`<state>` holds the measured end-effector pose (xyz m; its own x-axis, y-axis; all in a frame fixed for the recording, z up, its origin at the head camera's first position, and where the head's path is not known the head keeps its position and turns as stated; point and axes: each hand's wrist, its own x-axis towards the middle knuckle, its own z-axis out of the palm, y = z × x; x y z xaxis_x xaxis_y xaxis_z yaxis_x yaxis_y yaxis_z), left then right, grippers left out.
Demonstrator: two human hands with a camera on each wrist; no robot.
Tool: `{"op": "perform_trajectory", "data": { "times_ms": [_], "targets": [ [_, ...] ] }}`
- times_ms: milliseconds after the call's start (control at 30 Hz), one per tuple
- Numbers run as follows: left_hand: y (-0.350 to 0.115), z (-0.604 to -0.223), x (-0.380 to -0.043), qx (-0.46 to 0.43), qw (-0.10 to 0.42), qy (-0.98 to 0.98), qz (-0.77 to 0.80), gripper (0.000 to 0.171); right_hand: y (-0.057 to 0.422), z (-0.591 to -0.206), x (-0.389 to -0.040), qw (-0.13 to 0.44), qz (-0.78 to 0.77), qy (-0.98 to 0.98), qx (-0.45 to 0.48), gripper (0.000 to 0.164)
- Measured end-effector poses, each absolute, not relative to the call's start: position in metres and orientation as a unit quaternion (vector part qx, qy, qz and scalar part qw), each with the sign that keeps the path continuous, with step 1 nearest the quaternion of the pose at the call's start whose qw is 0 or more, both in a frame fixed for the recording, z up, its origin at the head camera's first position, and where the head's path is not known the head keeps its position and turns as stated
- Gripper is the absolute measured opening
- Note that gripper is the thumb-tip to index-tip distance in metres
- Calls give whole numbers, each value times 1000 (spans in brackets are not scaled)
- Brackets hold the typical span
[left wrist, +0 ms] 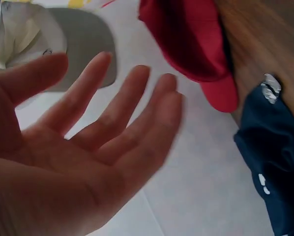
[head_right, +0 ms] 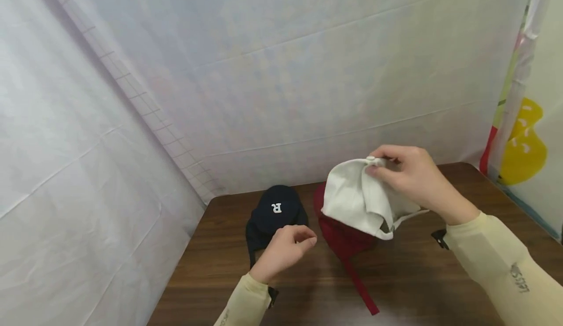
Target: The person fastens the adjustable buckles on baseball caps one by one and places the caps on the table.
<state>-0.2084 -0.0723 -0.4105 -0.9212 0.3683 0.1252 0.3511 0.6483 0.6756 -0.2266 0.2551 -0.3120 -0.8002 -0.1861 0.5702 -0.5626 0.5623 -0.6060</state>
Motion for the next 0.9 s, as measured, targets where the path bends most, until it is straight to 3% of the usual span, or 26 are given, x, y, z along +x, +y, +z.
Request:
{"op": "perform_trajectory", "data": {
  "times_ms": [167, 300, 533, 900],
  "targets": [
    [-77, -423, -208, 205, 22, 926, 318, 15, 281, -312, -251, 290, 405, -847, 183, 14],
    [-77, -431, -208, 210, 40, 930, 301, 22, 304, -326, -274, 298, 394, -856, 151, 17],
    [-74, -435, -207, 224, 64, 926, 298, 27, 346, -374, -305, 251, 383, -882, 110, 26],
    [-74, -437, -205, 230, 63, 929, 284, 29, 368, -442, -308, 162, 339, -919, 121, 26]
  ]
}}
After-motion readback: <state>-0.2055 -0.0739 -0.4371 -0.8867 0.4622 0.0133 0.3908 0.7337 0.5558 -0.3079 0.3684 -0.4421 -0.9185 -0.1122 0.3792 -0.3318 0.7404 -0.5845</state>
